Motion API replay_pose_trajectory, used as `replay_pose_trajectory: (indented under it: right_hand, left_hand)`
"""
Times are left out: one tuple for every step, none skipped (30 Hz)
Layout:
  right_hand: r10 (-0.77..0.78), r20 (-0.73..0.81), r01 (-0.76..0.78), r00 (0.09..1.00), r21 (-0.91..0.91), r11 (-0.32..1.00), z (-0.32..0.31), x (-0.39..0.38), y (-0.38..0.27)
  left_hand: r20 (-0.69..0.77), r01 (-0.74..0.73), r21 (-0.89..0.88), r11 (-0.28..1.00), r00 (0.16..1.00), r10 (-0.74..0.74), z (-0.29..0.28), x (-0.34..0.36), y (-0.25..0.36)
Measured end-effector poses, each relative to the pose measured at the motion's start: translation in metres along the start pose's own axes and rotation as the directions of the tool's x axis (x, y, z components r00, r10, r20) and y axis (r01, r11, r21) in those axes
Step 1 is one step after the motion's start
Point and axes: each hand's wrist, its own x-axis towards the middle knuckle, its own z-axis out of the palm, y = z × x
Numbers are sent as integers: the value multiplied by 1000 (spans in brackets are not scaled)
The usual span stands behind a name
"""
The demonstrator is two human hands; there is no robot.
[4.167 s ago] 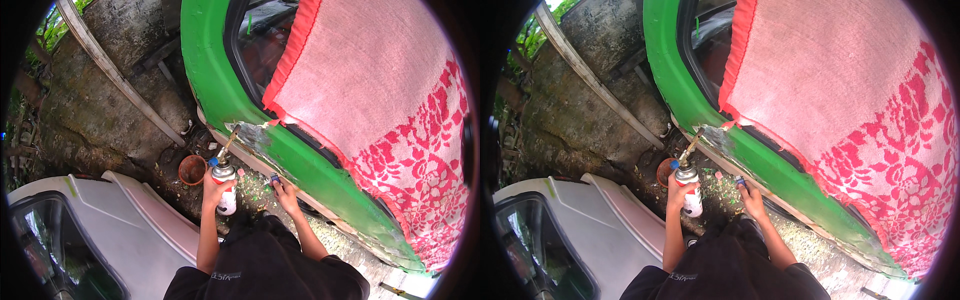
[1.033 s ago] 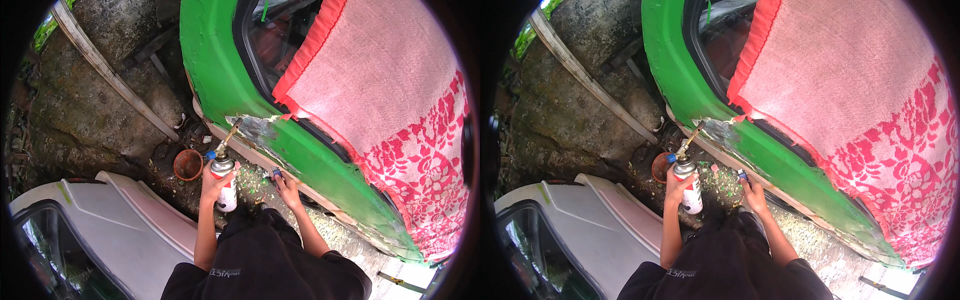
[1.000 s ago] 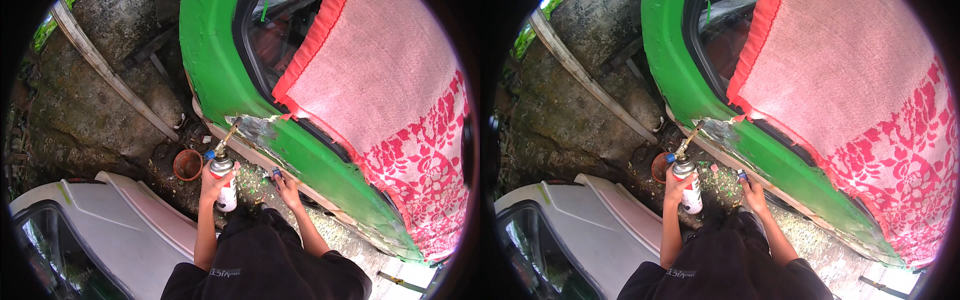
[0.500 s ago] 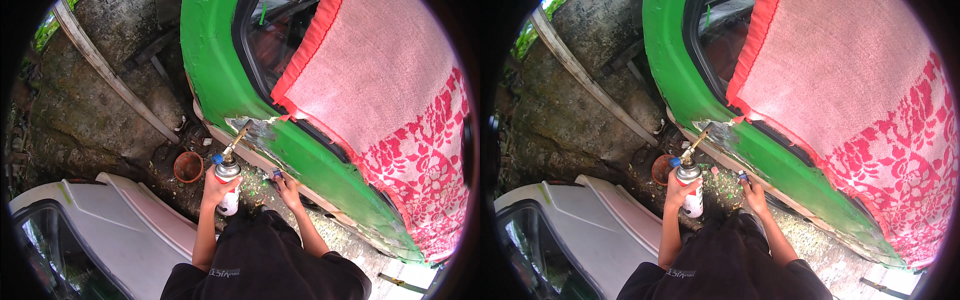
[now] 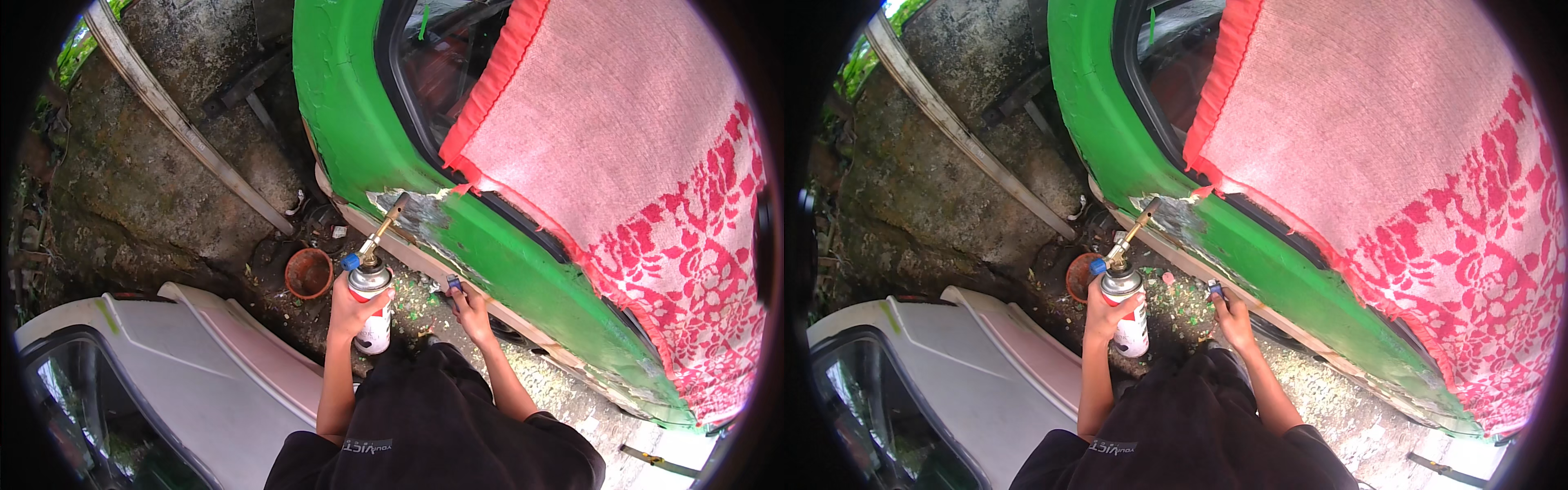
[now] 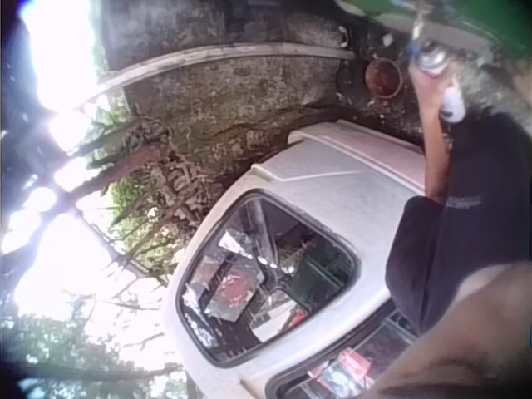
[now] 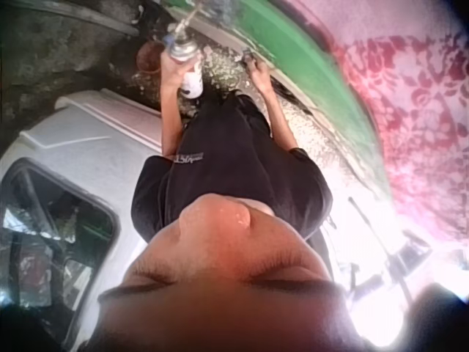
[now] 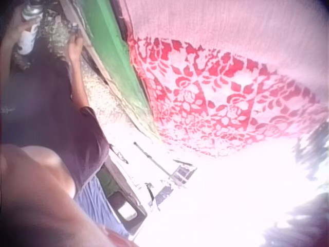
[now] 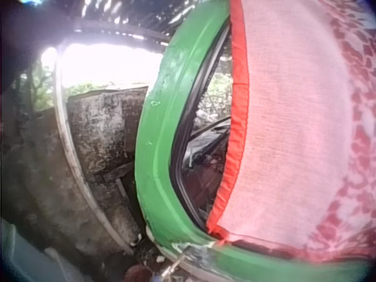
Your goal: The person uses a handheld blowtorch to apply heat to a damaged area on the side panel of a green car. The person holds the torch steadily and moves the flame over the same spot for the duration of the clip.
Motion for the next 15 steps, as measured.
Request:
replay_pose_trajectory:
  right_hand:
    - [0, -2, 0, 1000, -2, 1000, 0, 0, 0]
    - [-1, -8, 1, 1000, -5, 1000, -1, 0, 0]
    - [-3, -14, 3, 1000, -6, 1000, -1, -1, 1]
    - [-4, -20, 4, 1000, -8, 1000, -1, -1, 2]
    - [-3, -20, 3, 1000, -6, 1000, -2, -1, 2]
    - [-1, -19, 1, 1000, -4, 1000, -2, -1, 2]
    - [1, -17, -1, 1000, -3, 1000, -2, -1, 3]
    - [0, -15, 0, 1000, -3, 1000, -2, -1, 4]
    - [-2, -13, 2, 1000, -4, 1000, -2, -1, 5]
    - [-4, -12, 4, 1000, -5, 1000, -2, -1, 6]
    - [-3, -12, 3, 1000, -4, 1000, -2, -1, 5]
    - [-1, -11, 1, 1000, -3, 1000, -2, -2, 4]
    - [0, -10, -1, 1000, -2, 1000, -1, -3, 3]
    - [-3, -11, 3, 1000, -8, 1000, -1, -2, 4]
    - [-6, -11, 6, 1000, -14, 1000, -1, -2, 5]
  left_hand:
    - [-3, 9, -3, 1000, 1000, -9, 1, 0, 3]
    - [-6, 18, -7, 1000, 1000, -18, 2, -1, 5]
    - [-1, 23, -8, 1000, 1000, -23, 2, -1, 7]
    - [3, 27, -9, 1000, 1000, -27, 2, -2, 9]
    - [8, 32, -10, 999, 999, -32, 2, -2, 10]
    - [8, 34, -5, 999, 999, -34, 2, -3, 10]
    - [8, 37, 0, 999, 999, -37, 2, -4, 10]
    - [9, 39, 6, 999, 999, -39, 2, -4, 10]
    - [9, 34, 11, 999, 999, -34, 2, -4, 9]
    - [9, 29, 16, 999, 1000, -29, 2, -4, 7]
    - [9, 23, 20, 1000, 1000, -24, 2, -4, 6]
    - [8, 21, 23, 1000, 1000, -21, 3, -4, 6]
    - [7, 19, 25, 1000, 1000, -19, 3, -4, 6]
    - [5, 16, 27, 1000, 1000, -16, 3, -4, 6]
    - [2, 17, 15, 1000, 1000, -17, 3, -4, 5]
